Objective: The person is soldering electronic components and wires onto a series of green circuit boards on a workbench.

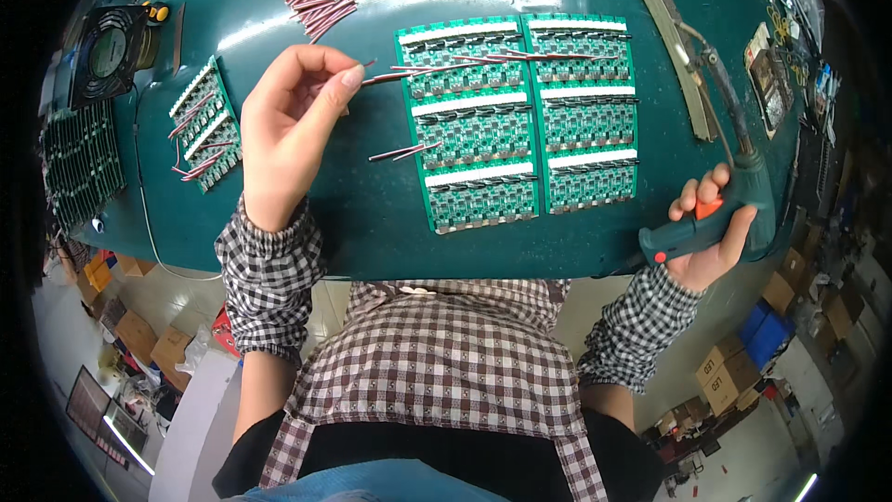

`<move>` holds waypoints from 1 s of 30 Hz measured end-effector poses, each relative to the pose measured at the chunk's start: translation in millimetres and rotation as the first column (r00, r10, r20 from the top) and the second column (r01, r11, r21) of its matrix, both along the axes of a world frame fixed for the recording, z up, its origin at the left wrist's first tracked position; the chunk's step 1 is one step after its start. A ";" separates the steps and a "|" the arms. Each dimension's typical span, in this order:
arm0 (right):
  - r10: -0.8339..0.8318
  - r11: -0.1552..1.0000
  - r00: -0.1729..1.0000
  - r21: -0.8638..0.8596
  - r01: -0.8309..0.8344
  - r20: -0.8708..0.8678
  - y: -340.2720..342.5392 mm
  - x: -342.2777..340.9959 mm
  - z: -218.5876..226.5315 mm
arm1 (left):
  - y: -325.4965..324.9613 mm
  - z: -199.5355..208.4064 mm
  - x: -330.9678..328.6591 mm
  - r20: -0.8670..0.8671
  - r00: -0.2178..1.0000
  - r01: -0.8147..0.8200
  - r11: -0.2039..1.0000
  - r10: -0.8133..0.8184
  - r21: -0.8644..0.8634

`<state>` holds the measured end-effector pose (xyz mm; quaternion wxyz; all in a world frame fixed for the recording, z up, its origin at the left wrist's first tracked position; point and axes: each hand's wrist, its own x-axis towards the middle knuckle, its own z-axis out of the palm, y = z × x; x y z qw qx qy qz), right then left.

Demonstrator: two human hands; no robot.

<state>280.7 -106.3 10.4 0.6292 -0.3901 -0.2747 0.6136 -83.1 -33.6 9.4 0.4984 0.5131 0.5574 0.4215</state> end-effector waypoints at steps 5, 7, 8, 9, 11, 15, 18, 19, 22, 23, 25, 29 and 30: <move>-0.074 0.996 0.997 -0.047 0.074 0.011 -16.9 -1.6 -3.5 | -30.2 -5.8 -10.3 -0.543 0.827 0.078 0.927 0.145 0.366; -0.096 0.994 0.995 -0.059 0.097 0.024 -20.1 0.4 1.2 | -37.8 -16.4 -10.8 -0.637 0.750 0.158 0.887 0.178 0.434; -0.112 0.991 0.993 -0.066 0.114 0.034 -22.3 1.2 3.2 | -40.2 -17.5 -10.8 -0.703 0.696 0.213 0.893 0.148 0.398; -0.101 0.993 0.995 -0.064 0.102 0.023 -21.9 0.3 0.1 | -45.4 -15.2 -11.0 -0.739 0.658 0.216 0.904 0.143 0.368; -0.047 0.998 0.998 -0.046 0.049 0.032 -22.7 -4.5 -4.9 | -52.7 -11.1 -10.5 -0.778 0.612 0.213 0.916 0.147 0.340; -0.034 0.999 0.998 -0.032 0.036 0.049 -34.2 -11.2 -1.6 | -53.3 -10.1 -8.8 -0.761 0.637 0.192 0.930 0.124 0.313; -0.030 0.999 0.997 -0.029 0.032 0.075 -42.7 -16.0 -0.9 | -51.0 -10.5 -11.0 -0.718 0.688 0.135 0.954 0.105 0.268; -0.028 0.999 0.996 -0.016 0.029 0.088 -45.3 -17.1 -0.2 | -50.4 -10.7 -11.0 -0.682 0.725 0.091 0.970 0.091 0.227; -0.031 0.999 0.990 -0.016 0.033 0.137 -48.2 -22.9 5.9 | -51.2 9.6 -1.1 -0.510 0.859 0.067 0.981 0.036 0.181; -0.032 0.999 0.990 -0.018 0.035 0.141 -47.7 -26.1 7.3 | -51.1 18.8 7.0 -0.487 0.873 0.115 0.977 -0.013 0.181; -0.054 0.998 0.993 -0.033 0.058 0.104 -42.6 -31.7 10.4 | -47.7 20.2 25.8 -0.431 0.898 0.192 0.957 -0.083 0.216; -0.003 0.999 0.993 -0.044 0.008 0.114 -42.3 -44.3 12.7 | -34.9 -1.3 43.9 -0.492 0.852 0.281 0.950 -0.181 0.138; -0.002 0.999 0.993 -0.046 0.007 0.115 -43.9 -46.3 13.5 | -33.4 -4.5 44.8 -0.505 0.840 0.275 0.958 -0.198 0.082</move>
